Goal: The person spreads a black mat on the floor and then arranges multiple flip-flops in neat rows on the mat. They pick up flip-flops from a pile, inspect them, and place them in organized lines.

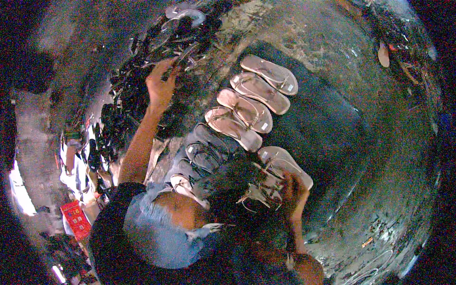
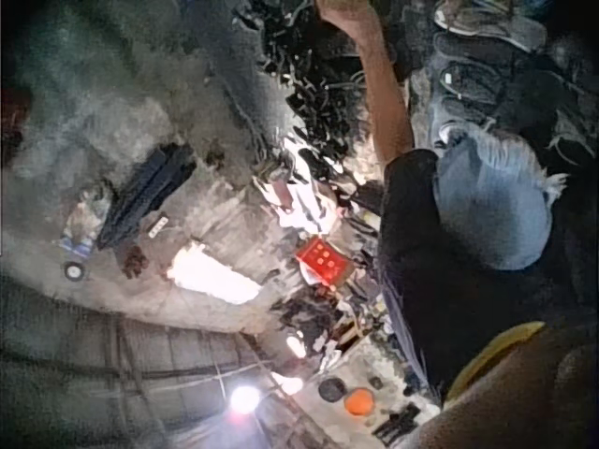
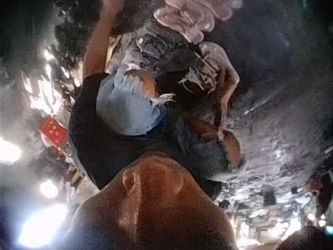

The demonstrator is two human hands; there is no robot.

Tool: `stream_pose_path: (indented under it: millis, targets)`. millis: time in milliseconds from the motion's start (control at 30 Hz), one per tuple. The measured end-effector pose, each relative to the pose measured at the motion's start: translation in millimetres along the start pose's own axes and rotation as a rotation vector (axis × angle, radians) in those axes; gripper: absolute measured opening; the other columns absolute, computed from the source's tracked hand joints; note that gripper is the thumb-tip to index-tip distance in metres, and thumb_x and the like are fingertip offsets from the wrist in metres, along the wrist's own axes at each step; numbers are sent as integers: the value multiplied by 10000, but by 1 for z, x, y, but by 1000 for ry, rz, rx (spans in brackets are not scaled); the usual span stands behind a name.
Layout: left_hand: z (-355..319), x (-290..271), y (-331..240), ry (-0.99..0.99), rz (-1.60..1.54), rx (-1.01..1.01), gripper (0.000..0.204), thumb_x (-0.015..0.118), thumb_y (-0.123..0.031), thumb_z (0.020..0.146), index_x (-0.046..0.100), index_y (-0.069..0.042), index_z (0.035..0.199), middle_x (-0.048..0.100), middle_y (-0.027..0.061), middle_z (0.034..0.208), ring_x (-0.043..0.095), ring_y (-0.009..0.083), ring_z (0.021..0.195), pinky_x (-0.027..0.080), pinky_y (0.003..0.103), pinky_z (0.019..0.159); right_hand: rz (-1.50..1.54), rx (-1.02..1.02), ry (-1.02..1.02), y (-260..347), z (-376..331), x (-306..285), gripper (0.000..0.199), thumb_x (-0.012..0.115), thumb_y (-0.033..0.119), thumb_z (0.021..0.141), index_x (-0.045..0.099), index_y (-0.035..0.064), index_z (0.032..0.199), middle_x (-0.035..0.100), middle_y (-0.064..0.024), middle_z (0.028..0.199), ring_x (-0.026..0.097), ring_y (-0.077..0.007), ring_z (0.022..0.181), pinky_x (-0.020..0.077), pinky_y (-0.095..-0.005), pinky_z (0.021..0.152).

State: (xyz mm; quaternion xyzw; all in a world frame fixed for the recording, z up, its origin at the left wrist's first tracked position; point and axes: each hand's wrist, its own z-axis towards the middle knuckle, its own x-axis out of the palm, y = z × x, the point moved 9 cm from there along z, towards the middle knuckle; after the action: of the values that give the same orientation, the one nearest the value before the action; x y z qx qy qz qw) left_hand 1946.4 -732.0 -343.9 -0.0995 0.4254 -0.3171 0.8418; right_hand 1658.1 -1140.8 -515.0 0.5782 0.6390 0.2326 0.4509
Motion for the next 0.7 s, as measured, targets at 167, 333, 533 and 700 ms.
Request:
stream_pose_path:
  millis: [167, 333, 533, 700]
  targets:
    - [-12, -6, -125, 39, -16, 471, 419, 813, 7, 766, 767, -118, 1163, 731, 85, 1166, 690, 287, 1054, 558, 409, 906, -65, -592, -223, 63, 25, -44, 265, 711, 88, 970, 680, 3, 1219, 729, -67, 1087, 664, -137, 970, 535, -279, 852]
    - [-49, 8, -118, 384, -53, 98, 360, 788, -165, 811, 766, -117, 1167, 722, 108, 1077, 681, 329, 932, 558, 420, 832, 93, -275, -120, 61, 30, -44, 302, 713, 100, 975, 669, -5, 1254, 711, -91, 1191, 657, -172, 1088, 512, -324, 974]
    - [-174, -60, -35, 699, -45, -519, 315, 718, -224, 845, 758, -77, 1121, 727, 185, 943, 711, 336, 848, 563, 442, 771, -55, -226, -219, -51, 7, -101, 319, 698, 112, 996, 660, 5, 1294, 702, -104, 1229, 661, -207, 1116, 505, -344, 1012]
    - [-377, -212, 123, 695, 24, -974, 285, 770, -240, 863, 781, -52, 1077, 742, 168, 887, 713, 191, 885, 572, 383, 780, -20, -127, -208, -96, 12, -82, 345, 706, 115, 995, 645, 0, 1316, 680, -122, 1266, 661, -223, 1109, 515, -340, 991]
